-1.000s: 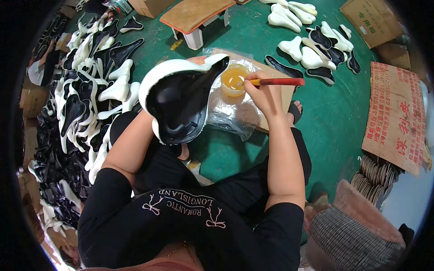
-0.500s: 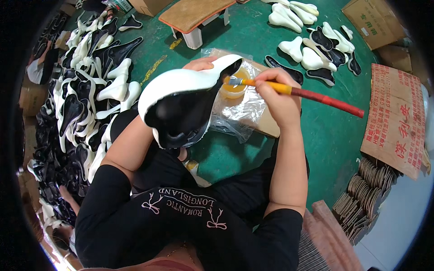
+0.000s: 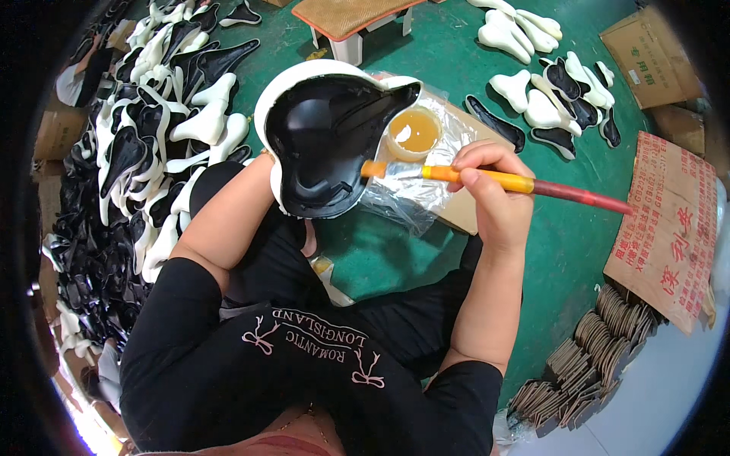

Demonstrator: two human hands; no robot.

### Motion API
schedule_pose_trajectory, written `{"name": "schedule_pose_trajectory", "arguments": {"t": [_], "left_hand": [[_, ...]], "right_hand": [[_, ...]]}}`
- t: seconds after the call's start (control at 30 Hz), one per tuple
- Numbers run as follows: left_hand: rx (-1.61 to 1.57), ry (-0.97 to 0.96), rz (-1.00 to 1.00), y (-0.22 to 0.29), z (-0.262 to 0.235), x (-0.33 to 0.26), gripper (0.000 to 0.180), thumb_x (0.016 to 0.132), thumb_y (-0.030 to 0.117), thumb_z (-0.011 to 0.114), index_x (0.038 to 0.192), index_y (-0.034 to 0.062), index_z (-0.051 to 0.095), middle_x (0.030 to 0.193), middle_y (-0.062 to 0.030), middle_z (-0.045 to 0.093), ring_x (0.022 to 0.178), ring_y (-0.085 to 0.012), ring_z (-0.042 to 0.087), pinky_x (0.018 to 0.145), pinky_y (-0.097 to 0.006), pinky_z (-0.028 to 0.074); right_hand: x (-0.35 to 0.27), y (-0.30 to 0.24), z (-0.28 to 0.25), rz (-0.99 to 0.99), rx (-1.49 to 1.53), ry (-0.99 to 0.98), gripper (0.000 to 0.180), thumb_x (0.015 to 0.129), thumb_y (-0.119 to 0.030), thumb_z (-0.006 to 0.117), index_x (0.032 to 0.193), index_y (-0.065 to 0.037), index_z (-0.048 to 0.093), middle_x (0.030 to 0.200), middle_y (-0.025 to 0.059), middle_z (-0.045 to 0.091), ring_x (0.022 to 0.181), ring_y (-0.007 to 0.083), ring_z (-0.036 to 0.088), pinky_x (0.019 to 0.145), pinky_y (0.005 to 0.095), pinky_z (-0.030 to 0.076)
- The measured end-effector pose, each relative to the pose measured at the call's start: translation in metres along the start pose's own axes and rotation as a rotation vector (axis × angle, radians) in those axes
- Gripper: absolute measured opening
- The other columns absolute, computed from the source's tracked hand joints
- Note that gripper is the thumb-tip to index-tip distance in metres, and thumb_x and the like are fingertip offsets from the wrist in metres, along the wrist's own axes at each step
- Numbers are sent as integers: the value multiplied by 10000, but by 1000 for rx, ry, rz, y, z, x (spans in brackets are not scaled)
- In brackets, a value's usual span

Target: Apply adhesive or paint to the underside edges of bicycle seats using a brush.

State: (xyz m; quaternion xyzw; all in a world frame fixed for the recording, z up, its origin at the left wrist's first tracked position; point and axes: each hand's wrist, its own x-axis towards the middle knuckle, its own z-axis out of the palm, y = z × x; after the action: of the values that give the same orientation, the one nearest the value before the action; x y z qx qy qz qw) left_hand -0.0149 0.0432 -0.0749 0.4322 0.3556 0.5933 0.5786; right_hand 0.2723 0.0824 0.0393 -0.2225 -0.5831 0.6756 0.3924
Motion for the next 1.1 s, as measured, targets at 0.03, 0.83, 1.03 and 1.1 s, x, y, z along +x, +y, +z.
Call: {"name": "schedule_pose_trajectory", "arguments": {"t": [0.03,0.83,1.03,1.1], "left_hand": [[19,-15,12,-1,-2,2,368,956,79,577,1316,11,544,1299,-79,577,1143,-140,559,1028,-268,430],[273,201,85,39,7,8,488,971,101,544,1437,40,414,1421,-110,483,1306,-208,460,1137,-302,332],[282,274,6,41,-4,13,452,977,114,546,1411,39,448,1387,-89,512,1254,-200,501,1106,-301,369],[372,265,6,39,-5,10,442,978,114,542,1404,38,455,1375,-87,522,1240,-202,512,1099,-302,378]], "right_hand": [[-1,1,0,18,93,-6,80,815,-8,656,874,41,635,869,114,629,754,165,611,709,279,511],[-19,17,66,246,288,-36,93,825,-40,685,875,32,651,917,115,651,752,158,636,693,264,514],[-12,3,43,-181,-418,-114,84,785,-19,685,856,14,654,876,109,660,745,167,638,680,274,508],[-11,-4,39,-319,-582,-55,82,761,-13,688,836,1,656,844,102,664,733,173,635,670,279,501]]}}
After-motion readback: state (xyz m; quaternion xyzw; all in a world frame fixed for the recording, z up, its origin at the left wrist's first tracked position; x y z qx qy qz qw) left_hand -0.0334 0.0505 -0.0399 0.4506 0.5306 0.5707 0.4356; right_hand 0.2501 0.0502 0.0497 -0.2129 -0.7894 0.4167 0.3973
